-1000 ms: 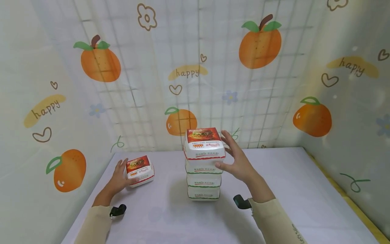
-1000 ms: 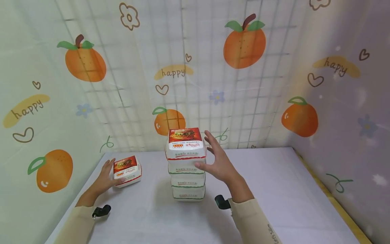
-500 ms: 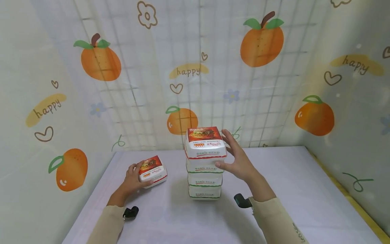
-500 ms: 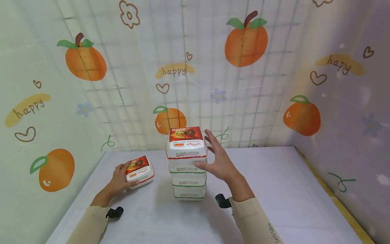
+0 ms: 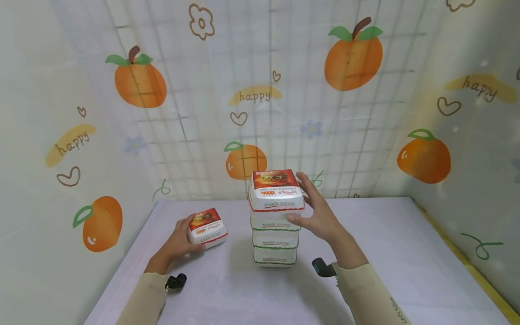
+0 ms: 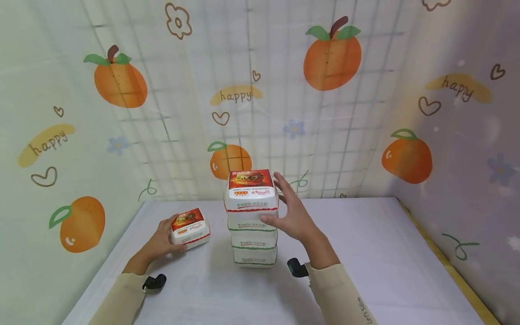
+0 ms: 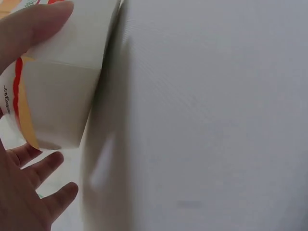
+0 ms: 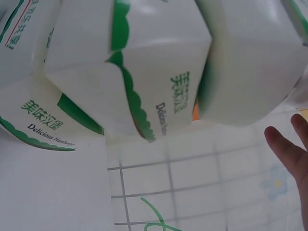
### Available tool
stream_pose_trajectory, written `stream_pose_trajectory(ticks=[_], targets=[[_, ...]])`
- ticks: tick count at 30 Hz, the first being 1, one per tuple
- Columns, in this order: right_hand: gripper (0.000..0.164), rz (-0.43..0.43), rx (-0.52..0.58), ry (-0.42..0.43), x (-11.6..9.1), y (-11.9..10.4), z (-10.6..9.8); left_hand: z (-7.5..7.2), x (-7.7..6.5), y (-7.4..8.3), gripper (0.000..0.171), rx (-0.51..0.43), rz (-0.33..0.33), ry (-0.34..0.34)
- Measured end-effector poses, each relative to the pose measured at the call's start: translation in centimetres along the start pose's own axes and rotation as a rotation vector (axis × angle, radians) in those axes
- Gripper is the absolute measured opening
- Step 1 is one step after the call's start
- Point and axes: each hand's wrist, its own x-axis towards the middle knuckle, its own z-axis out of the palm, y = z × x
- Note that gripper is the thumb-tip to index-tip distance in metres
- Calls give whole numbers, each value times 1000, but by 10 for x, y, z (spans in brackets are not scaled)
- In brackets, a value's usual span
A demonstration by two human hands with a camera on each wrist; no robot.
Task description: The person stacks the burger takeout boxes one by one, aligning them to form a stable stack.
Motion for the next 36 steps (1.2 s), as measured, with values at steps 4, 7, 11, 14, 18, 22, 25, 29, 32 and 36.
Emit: stream_pose_trajectory(ticks=[4,7,11,14,18,22,25,29,32,36], targets=[[105,-7,-8,8,0,-1,0,-5,2,10,116,-4,6,16],[104,0,-8,10,0,0,0,-12,4,22,115,-10,60,47],[104,21,-3,4,-1,3,0,-25,3,48,115,-32,134,90],[103,26,-5,-1,-2,4,1,-36,0,67,116,-47,158,116],[103,14,-11,9,0,3,1,-51,-2,92,116,-76,188,151],[102,10,-27,16,1,0,1,-64,-4,118,117,-137,238,187],[101,12,-37,19,2,-1,0,-72,-6,139,117,-189,284,207],[102,11,-47,25,2,-2,-1,-79,-9,166,116,-265,358,214],[101,4,-54,28,3,-4,-1,-85,-9,184,111,-313,425,221],[99,1,-52,25,5,-9,0,-92,-7,201,104,-354,493,241]])
